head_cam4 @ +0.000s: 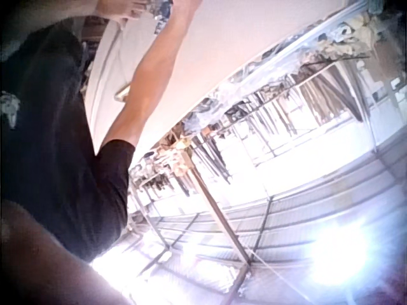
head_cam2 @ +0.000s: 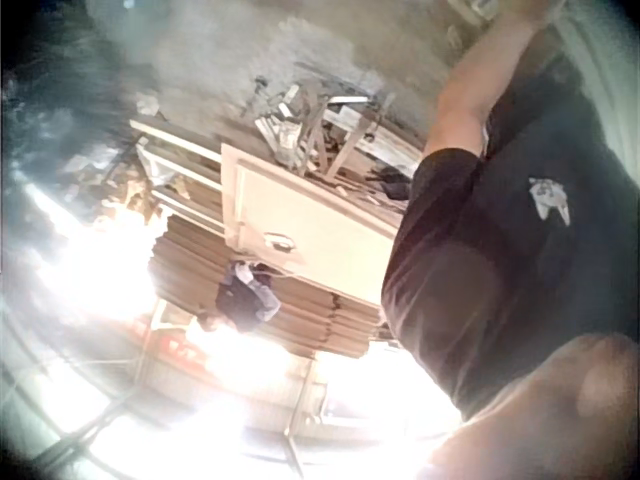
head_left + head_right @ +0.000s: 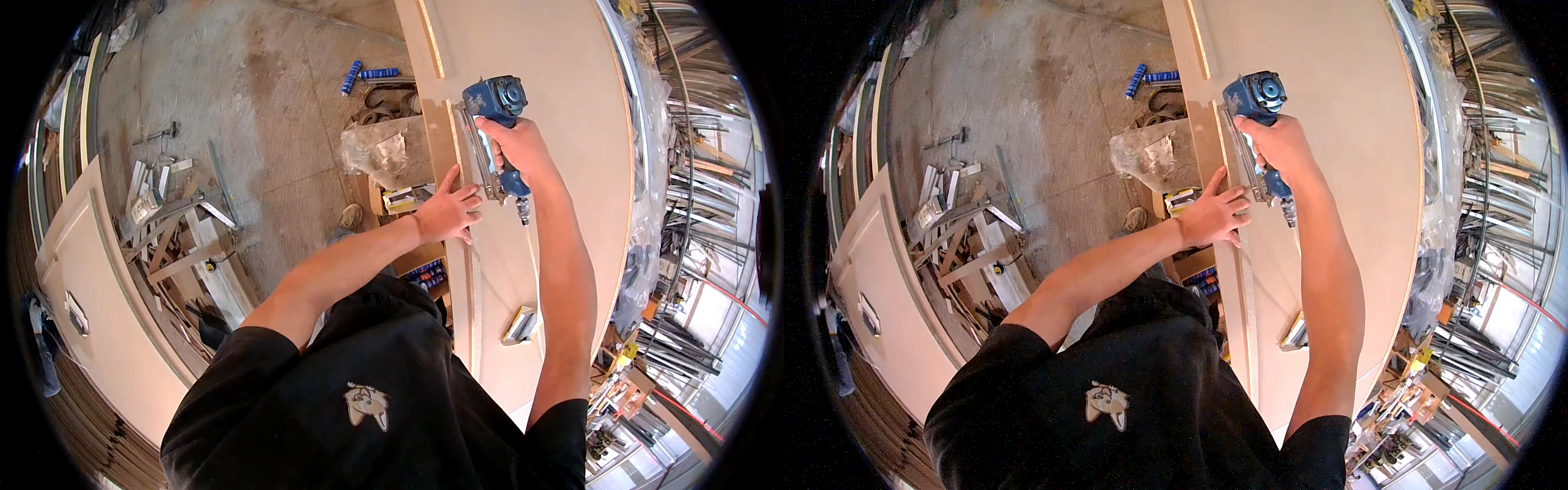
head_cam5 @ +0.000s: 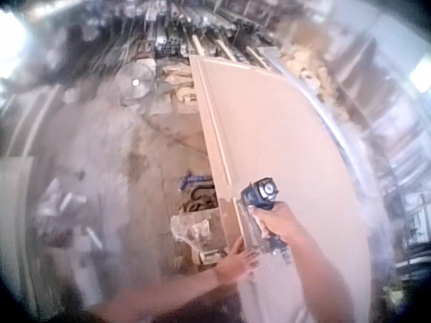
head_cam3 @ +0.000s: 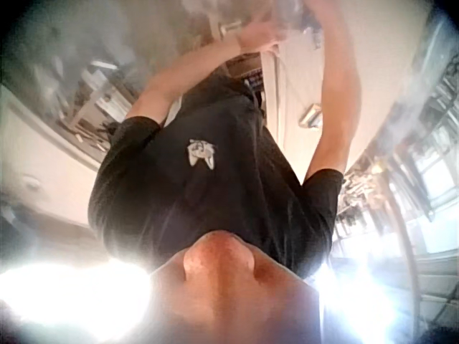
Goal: The person uses a pneumatic nail gun to attach a thin wooden strip along the curved edge of a large board. They hold the strip in place with one hand while firing nails with the other, moving along the perimeter. The person briefly pauses to pick up a small box from the board and later places the nail gun down as another worker approaches.
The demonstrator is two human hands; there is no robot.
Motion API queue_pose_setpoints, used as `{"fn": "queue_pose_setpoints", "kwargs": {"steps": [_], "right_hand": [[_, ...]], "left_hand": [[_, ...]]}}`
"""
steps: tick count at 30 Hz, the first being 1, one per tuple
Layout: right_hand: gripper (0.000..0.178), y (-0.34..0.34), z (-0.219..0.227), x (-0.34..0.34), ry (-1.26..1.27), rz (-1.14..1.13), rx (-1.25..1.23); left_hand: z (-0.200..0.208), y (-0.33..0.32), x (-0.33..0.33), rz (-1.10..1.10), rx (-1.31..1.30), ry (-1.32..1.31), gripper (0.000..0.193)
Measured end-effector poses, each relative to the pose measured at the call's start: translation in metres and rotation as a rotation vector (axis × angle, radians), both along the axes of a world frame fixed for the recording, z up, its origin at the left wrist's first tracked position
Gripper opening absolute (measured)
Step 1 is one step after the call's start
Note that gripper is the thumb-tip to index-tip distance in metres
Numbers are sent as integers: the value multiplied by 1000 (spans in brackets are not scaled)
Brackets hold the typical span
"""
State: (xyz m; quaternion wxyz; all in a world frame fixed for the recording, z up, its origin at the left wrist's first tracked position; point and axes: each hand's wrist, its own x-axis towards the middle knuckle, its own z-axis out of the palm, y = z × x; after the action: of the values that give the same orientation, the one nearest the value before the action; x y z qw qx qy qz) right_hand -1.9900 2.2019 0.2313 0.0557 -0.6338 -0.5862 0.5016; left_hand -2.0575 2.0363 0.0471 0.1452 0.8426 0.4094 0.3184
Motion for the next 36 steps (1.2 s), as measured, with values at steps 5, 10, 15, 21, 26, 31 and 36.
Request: {"fn": "queue_pose_setpoints", "kwargs": {"steps": [5,10,15,21,26,31,36], "right_hand": [[43,0,-1,-7,-24,8,35],[45,2,1,-7,-23,11,34],[44,7,-4,-1,-25,15,-2],[41,6,-8,3,17,13,-1],[42,2,-10,7,43,-10,5],[43,3,-13,6,45,-12,15],[45,2,-8,3,38,-7,2]], "left_hand": [[-8,-2,3,-4,-9,9,60],[-11,-1,5,6,16,13,62],[-8,1,5,-3,7,26,60],[-3,0,1,-12,-38,15,57],[2,-1,1,-25,-77,50,57],[1,0,2,-16,-79,47,57],[0,0,1,-16,-75,40,55]]}}
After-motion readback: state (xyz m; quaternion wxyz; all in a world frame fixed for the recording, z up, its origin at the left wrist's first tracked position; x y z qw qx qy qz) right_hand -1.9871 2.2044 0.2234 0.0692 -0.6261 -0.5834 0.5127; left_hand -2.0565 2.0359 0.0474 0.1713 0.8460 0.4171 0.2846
